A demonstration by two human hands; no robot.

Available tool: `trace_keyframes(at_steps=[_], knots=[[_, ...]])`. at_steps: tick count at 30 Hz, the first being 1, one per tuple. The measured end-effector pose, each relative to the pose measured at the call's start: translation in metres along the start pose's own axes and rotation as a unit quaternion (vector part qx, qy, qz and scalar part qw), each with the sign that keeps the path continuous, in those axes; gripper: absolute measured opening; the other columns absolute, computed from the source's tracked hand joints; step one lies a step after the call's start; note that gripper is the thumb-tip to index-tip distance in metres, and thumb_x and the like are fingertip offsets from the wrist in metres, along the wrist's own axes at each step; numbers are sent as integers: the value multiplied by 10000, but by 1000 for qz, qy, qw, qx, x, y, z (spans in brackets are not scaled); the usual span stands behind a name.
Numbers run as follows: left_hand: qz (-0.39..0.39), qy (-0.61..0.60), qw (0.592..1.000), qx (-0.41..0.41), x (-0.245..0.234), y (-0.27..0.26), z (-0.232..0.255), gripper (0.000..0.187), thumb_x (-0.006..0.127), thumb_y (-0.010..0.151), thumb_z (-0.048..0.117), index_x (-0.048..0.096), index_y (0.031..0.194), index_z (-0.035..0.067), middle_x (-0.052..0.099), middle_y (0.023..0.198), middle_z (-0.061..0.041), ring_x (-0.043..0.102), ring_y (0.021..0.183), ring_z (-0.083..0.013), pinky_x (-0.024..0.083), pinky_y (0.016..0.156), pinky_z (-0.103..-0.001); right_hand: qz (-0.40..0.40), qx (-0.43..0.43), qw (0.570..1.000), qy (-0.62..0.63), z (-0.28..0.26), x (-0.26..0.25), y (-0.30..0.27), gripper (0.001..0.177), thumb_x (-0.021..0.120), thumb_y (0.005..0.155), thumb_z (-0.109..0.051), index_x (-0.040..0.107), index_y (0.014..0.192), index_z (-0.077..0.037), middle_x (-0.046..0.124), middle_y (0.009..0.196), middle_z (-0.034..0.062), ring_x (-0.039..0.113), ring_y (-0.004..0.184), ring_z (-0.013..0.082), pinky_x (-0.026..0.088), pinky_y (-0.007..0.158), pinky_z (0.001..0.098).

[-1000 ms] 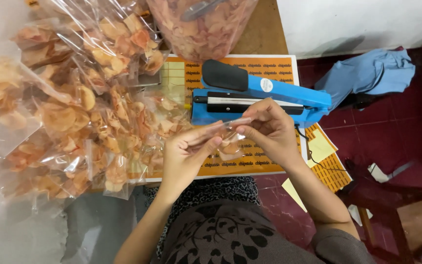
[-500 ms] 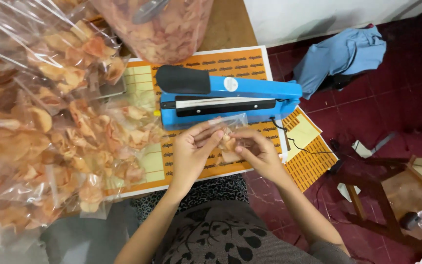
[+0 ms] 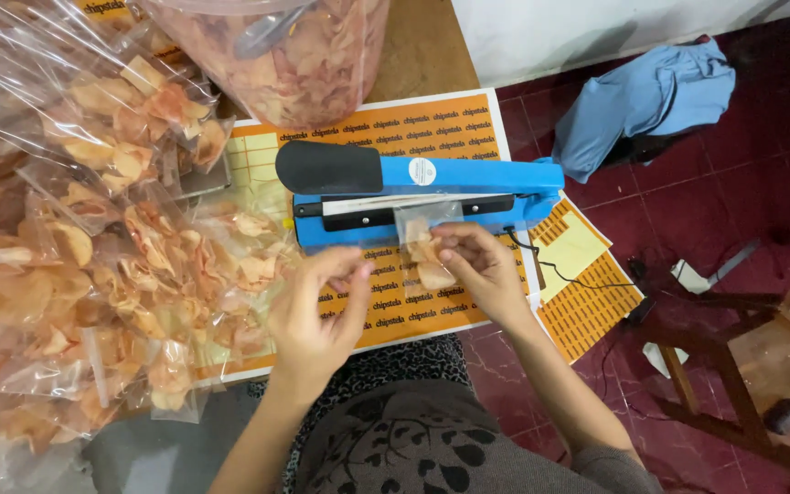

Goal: Using a manual impulse heat sealer to close small plastic bags filled with snack chips.

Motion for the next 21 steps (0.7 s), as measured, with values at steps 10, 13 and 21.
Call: trace_keyframes(at_steps=[10, 13, 21], knots=[[22, 138, 980, 141, -12, 55, 4, 298, 489, 983, 229, 695, 1124, 67, 587, 1225, -126, 496, 1145, -314, 389, 1010, -445, 37, 48, 998, 34, -1, -4, 9, 242, 580, 886, 1, 649, 1115, -33, 642, 839, 161, 666, 745, 225, 595, 650, 339], [5, 82, 992, 98, -8, 57, -9, 294, 466, 994, 167, 665, 1156, 25, 591, 1213, -136, 518, 1171, -309, 380, 1035, -437, 47, 50, 997, 32, -5, -4, 9, 240, 596, 879, -2, 664, 1107, -37, 659, 846, 157, 669, 750, 194, 584, 631, 302], [18, 44, 997, 59, -9, 49, -29, 233, 542, 977, 124, 667, 1143, 17, 613, 1167, -137, 543, 1158, -310, 403, 1029, -451, 55, 65, 996, 32, -3, 0, 8, 239, 603, 862, 19, 677, 1084, -27, 674, 820, 185, 686, 700, 216, 592, 570, 313]])
Point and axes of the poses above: each hand's wrist, its own y-axis towards the middle knuckle, its own x-axis out of the palm, z = x × y, the point moved 10 cm from there along y, towards the middle knuckle
